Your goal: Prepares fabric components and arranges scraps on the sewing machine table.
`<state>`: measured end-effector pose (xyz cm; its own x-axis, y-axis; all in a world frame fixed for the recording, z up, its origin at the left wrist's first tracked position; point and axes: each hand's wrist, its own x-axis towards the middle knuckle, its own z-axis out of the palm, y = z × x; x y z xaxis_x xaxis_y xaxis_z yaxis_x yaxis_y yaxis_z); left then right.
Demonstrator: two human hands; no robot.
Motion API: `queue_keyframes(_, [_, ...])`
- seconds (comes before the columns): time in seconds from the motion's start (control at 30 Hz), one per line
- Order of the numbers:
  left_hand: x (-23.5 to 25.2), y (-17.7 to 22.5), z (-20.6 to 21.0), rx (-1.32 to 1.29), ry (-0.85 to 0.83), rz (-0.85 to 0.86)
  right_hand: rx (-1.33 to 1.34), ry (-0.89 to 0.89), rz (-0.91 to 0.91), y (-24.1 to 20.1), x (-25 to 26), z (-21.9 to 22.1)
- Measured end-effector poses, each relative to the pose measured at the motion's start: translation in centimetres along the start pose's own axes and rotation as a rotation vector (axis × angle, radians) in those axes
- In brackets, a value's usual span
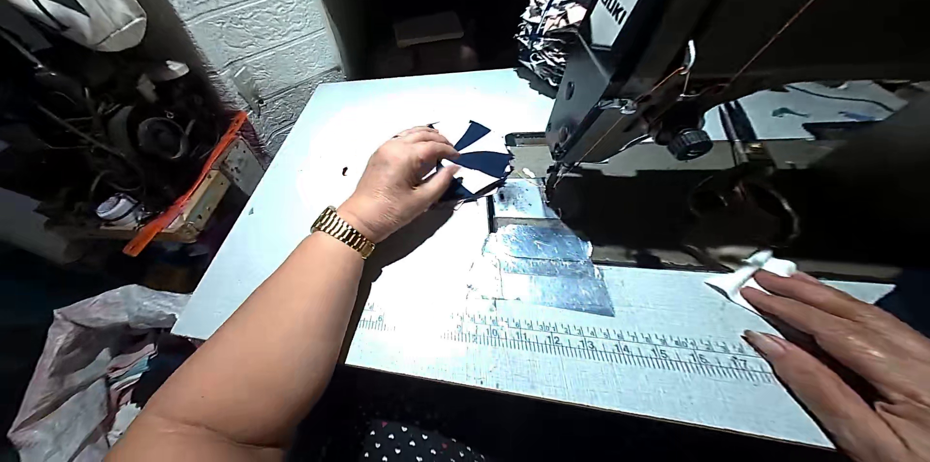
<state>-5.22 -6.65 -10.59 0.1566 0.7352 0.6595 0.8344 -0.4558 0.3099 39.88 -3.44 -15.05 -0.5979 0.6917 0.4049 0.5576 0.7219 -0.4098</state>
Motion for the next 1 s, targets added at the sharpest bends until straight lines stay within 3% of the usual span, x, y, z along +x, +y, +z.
queue_keyframes(0.27, [0.9, 2.6, 2.8, 0.133, -0.233, -0.15, -0.006, 0.005, 0.0, -0.3, 0.1, 0.0])
queue_keyframes(1.0, [0.8, 2.3, 2.5, 0.089, -0.248, -0.153, -0.016, 0.008, 0.009, -0.2, -0.1, 0.0])
